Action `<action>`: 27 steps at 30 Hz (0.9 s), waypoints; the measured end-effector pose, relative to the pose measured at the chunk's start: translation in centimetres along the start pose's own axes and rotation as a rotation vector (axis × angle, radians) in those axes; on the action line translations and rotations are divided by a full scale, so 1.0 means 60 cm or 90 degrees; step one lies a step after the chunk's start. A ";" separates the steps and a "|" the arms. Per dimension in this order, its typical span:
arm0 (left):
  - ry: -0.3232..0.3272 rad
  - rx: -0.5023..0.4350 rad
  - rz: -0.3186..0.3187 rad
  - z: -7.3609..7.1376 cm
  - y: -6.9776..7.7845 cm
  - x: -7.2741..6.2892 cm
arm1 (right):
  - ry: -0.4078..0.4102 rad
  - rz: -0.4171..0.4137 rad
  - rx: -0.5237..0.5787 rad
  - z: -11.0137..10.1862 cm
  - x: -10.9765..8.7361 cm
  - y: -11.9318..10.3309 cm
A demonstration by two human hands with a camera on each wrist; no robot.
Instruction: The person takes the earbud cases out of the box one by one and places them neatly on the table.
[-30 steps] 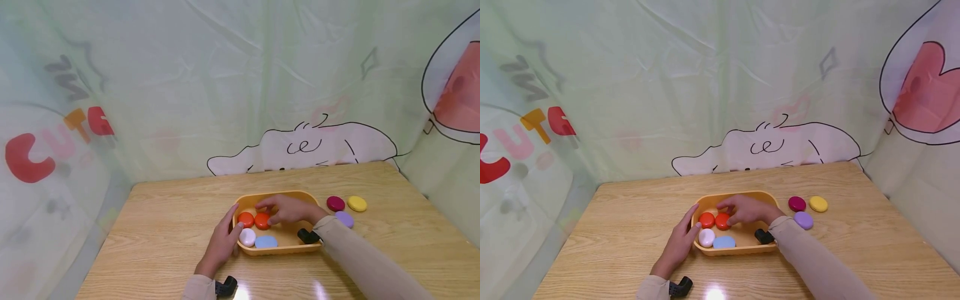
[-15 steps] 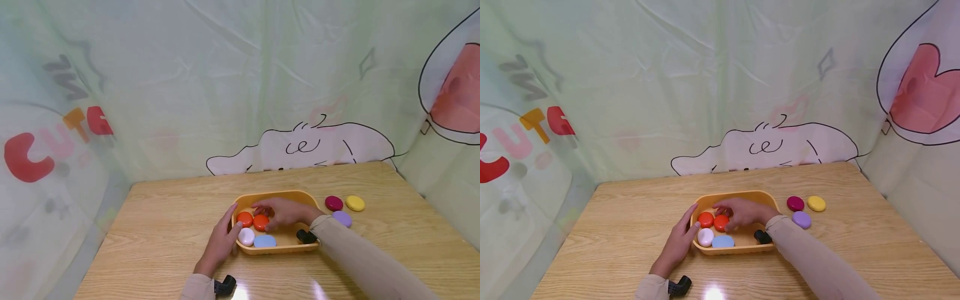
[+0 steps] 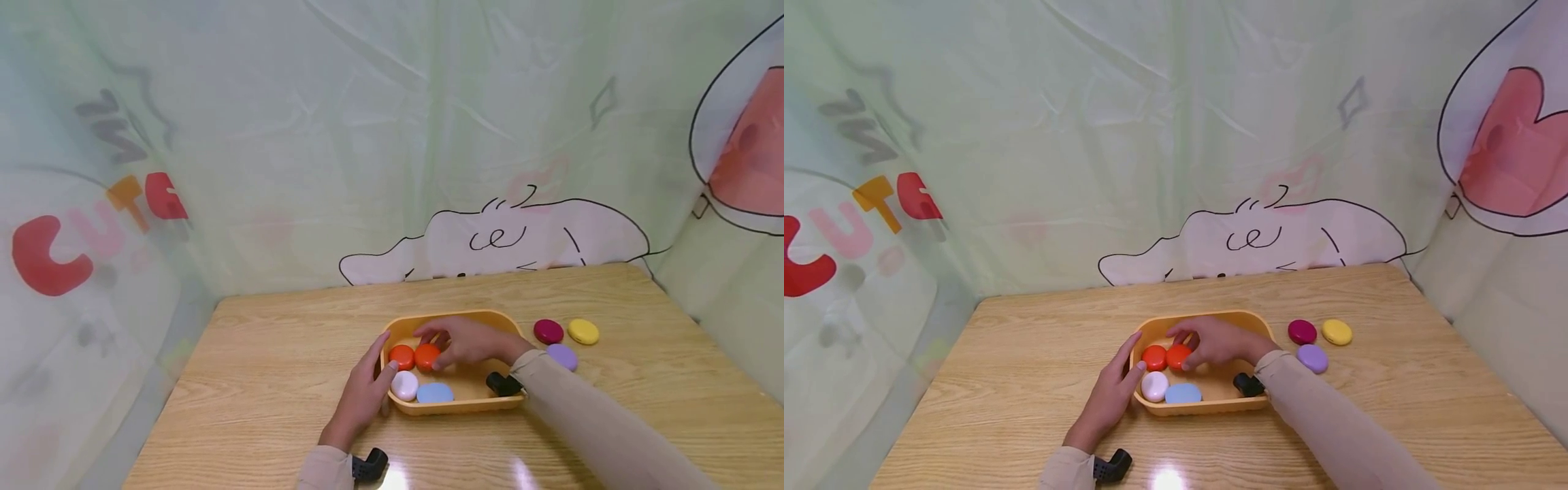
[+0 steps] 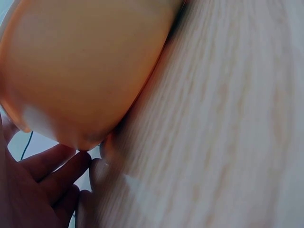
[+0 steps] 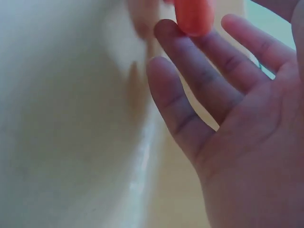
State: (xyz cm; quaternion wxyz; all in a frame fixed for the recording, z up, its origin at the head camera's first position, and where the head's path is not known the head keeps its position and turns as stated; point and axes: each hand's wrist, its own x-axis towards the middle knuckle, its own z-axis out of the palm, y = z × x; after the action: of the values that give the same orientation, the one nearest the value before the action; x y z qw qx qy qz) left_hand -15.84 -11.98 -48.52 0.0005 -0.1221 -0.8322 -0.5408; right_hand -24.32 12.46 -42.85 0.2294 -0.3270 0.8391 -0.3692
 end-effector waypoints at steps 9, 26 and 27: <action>0.002 0.006 -0.003 0.001 -0.003 0.002 | 0.067 -0.003 -0.016 -0.020 -0.020 -0.014; 0.000 0.008 -0.010 0.004 0.000 -0.001 | 0.173 -0.056 -0.001 -0.052 -0.092 -0.025; -0.001 0.006 -0.009 0.004 -0.001 -0.001 | 0.180 -0.053 0.000 -0.054 -0.096 -0.024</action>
State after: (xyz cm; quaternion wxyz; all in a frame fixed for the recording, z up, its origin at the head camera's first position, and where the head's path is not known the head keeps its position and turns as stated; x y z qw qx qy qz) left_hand -15.76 -11.82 -48.70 -0.0033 -0.1167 -0.8358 -0.5365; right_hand -21.87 17.40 -38.92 0.0936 -0.3066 0.8487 -0.4207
